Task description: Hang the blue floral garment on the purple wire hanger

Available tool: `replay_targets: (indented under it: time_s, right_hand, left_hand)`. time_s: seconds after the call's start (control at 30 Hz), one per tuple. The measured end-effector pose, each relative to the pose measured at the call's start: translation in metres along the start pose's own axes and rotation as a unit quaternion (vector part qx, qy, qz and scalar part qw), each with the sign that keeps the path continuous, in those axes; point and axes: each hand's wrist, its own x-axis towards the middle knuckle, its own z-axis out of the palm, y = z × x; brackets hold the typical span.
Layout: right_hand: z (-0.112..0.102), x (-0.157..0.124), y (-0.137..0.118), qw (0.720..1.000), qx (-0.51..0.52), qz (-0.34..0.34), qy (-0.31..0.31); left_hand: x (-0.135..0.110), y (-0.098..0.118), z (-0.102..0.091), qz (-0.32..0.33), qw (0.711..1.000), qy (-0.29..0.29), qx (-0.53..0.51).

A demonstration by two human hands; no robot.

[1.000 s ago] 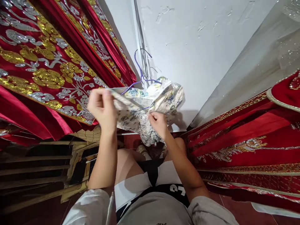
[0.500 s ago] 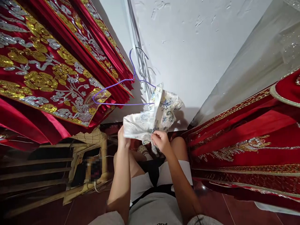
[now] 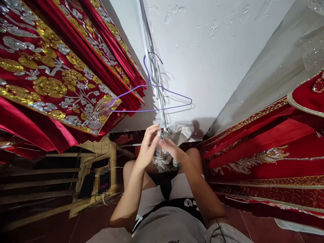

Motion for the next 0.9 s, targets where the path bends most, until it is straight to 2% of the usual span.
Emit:
replay_targets:
  time_s: [0.07, 0.13, 0.2, 0.3, 0.37, 0.4, 0.5, 0.57, 0.7, 0.8, 0.9]
  right_hand:
    - [-0.001, -0.003, -0.015, 0.998, -0.038, 0.041, -0.043]
    - [-0.006, -0.002, -0.034, 0.992, -0.109, 0.042, -0.041]
    - [-0.014, 0.005, -0.055, 0.979, -0.202, 0.0, 0.005]
    - [-0.033, 0.033, -0.08, 0.942, -0.29, -0.106, 0.132]
    - [-0.048, 0.059, -0.086, 0.919, -0.301, -0.163, 0.193]
    - [-0.056, 0.072, -0.085, 0.913, -0.307, -0.174, 0.203]
    - [-0.078, 0.102, -0.076, 0.911, -0.335, -0.142, 0.192]
    - [-0.087, 0.11, -0.068, 0.911, -0.351, -0.116, 0.184]
    - [-0.094, 0.099, -0.066, 0.893, -0.383, -0.119, 0.205]
    - [-0.093, 0.082, -0.074, 0.895, -0.381, -0.117, 0.2]
    - [-0.089, 0.067, -0.081, 0.907, -0.356, -0.094, 0.202]
  left_hand:
    - [-0.005, -0.009, -0.011, -0.037, 0.998, -0.039, -0.03]
    - [-0.014, -0.021, -0.022, -0.093, 0.99, -0.103, -0.032]
    - [-0.026, -0.031, -0.034, -0.157, 0.974, -0.163, -0.005]
    - [-0.041, -0.035, -0.053, -0.227, 0.952, -0.204, 0.024]
    - [-0.045, -0.03, -0.067, -0.241, 0.949, -0.2, 0.044]
    - [-0.046, -0.026, -0.074, -0.241, 0.949, -0.195, 0.06]
    - [-0.041, -0.014, -0.095, -0.217, 0.951, -0.173, 0.134]
    - [-0.035, -0.012, -0.11, -0.204, 0.951, -0.147, 0.178]
    - [-0.016, -0.027, -0.139, -0.201, 0.96, -0.082, 0.177]
    - [0.008, -0.038, -0.155, -0.149, 0.961, -0.063, 0.226]
    - [0.039, -0.032, -0.158, -0.091, 0.946, -0.043, 0.309]
